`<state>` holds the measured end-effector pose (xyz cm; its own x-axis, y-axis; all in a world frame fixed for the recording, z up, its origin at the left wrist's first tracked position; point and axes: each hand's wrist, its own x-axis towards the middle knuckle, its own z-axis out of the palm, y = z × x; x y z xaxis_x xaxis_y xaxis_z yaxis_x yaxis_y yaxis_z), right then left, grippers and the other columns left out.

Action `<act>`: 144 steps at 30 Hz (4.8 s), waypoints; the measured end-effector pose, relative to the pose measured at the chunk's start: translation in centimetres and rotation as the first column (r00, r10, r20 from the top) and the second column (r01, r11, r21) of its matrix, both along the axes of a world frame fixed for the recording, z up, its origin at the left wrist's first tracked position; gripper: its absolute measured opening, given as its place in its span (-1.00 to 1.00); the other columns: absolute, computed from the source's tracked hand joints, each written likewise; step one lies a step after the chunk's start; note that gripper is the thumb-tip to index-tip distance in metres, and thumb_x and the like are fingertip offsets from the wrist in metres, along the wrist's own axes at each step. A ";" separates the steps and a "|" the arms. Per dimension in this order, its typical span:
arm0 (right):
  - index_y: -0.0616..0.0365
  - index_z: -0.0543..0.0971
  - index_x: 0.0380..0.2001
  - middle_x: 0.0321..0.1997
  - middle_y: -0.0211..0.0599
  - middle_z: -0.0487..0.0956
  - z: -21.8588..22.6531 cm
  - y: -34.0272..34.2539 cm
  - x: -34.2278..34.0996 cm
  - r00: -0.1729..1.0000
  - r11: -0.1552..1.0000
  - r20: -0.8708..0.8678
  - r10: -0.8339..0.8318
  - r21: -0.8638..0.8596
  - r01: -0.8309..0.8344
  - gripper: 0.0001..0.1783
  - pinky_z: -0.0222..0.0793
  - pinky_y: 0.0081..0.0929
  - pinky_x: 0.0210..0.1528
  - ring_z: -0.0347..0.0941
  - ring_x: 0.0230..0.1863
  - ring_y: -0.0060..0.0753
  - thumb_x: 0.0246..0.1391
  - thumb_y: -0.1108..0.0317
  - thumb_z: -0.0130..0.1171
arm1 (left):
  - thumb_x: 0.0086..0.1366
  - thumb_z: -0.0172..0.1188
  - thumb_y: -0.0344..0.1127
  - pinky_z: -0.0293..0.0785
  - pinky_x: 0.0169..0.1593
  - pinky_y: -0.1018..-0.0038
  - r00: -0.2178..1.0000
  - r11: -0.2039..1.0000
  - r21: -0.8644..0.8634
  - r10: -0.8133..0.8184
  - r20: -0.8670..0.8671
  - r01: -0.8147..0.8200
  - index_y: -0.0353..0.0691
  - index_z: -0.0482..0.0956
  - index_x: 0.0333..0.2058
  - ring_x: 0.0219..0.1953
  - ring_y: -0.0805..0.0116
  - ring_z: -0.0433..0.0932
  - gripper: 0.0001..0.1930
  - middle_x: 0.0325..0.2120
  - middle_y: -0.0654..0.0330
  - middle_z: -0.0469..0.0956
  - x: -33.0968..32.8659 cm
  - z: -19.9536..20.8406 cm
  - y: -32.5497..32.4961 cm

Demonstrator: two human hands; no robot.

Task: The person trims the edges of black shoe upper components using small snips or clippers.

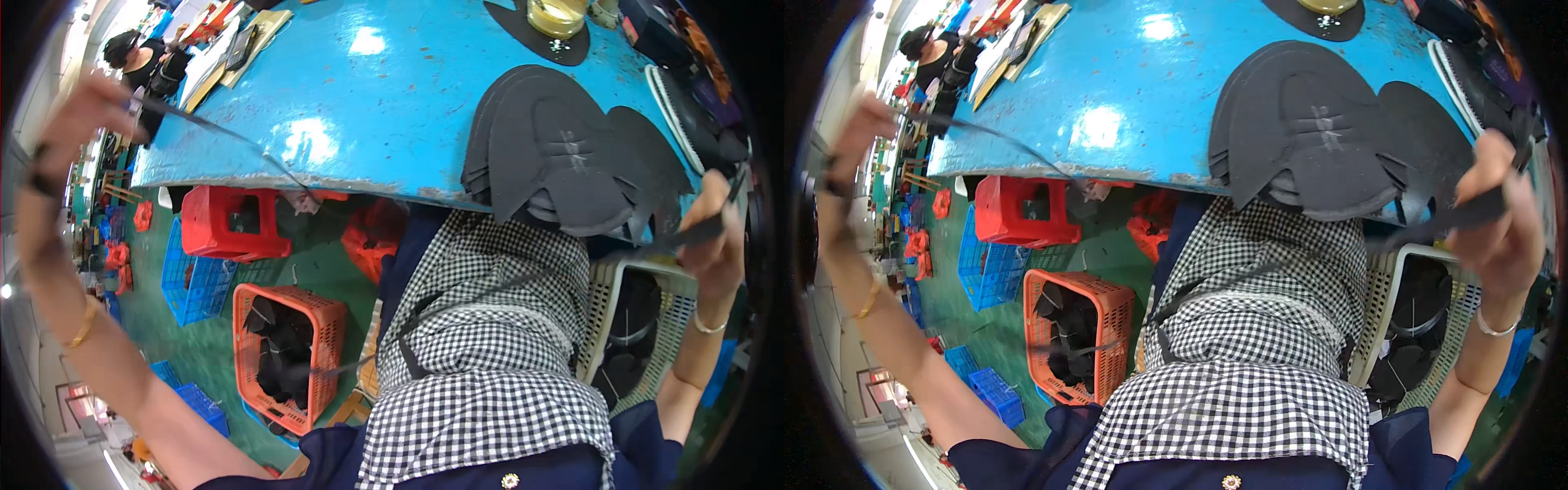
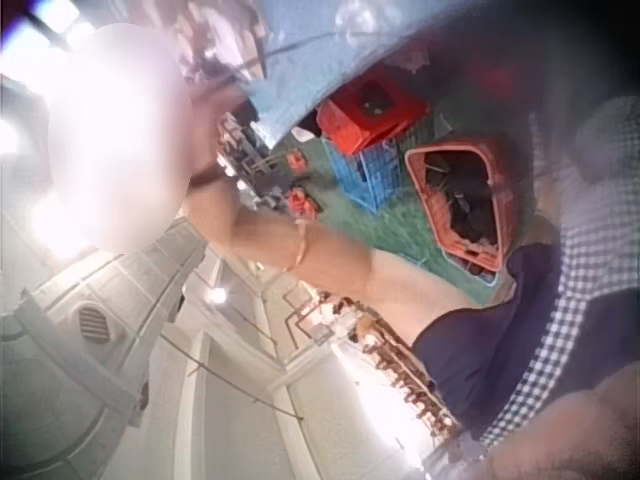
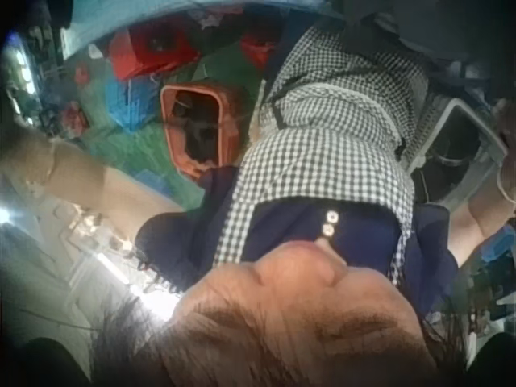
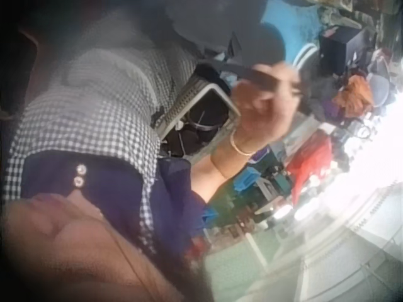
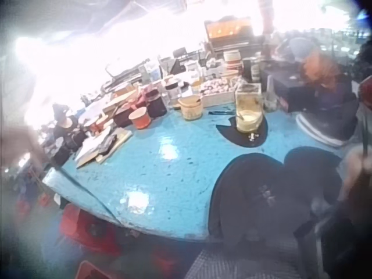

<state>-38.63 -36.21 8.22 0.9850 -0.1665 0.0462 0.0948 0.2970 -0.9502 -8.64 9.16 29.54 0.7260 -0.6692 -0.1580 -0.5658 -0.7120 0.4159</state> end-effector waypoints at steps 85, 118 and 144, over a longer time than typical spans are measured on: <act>0.31 0.58 -0.19 -0.20 0.04 0.66 0.5 7.2 8.0 0.986 -0.264 -0.113 0.121 -0.961 -0.078 -0.66 0.33 -0.58 -0.63 0.42 -0.61 -0.52 -0.09 0.40 0.21 | 0.24 0.27 -0.45 0.22 -0.46 0.64 0.578 0.790 -0.360 -0.610 -0.542 0.496 -0.34 0.56 -0.34 -0.51 0.72 0.30 -0.91 -0.59 0.45 0.38 -0.4 -22.3 -30.3; 0.09 0.50 -0.38 -0.51 -0.39 0.47 -2.7 1.6 5.7 0.999 0.356 0.051 -0.016 -0.933 0.053 -0.81 0.39 -0.40 -0.52 0.44 -0.58 -0.32 -0.09 0.46 0.31 | 0.03 0.40 -0.31 0.42 -0.26 0.35 0.425 0.434 -0.168 -0.901 -0.088 0.885 -0.21 0.61 -0.47 -0.49 0.13 0.54 -0.84 -0.58 0.18 0.55 -1.0 -22.2 -33.0; 0.14 0.49 -0.33 -0.50 -0.24 0.56 -1.0 0.9 9.4 0.971 0.220 -0.212 -0.110 -0.958 -0.184 -0.79 0.35 -0.39 -0.45 0.53 -0.47 -0.12 0.11 0.27 0.28 | 0.18 0.27 -0.37 0.40 -0.21 0.38 0.479 0.515 -0.032 -0.817 -0.320 0.857 -0.22 0.58 -0.24 -0.38 0.17 0.45 -0.83 -0.44 0.15 0.54 0.3 -20.9 -32.8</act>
<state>-29.21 -35.30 7.27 0.9942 -0.0999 -0.0406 -0.1070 -0.8661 -0.4882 -8.30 -23.61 8.64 -0.2555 -0.8972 -0.3602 -0.8016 -0.0117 0.5977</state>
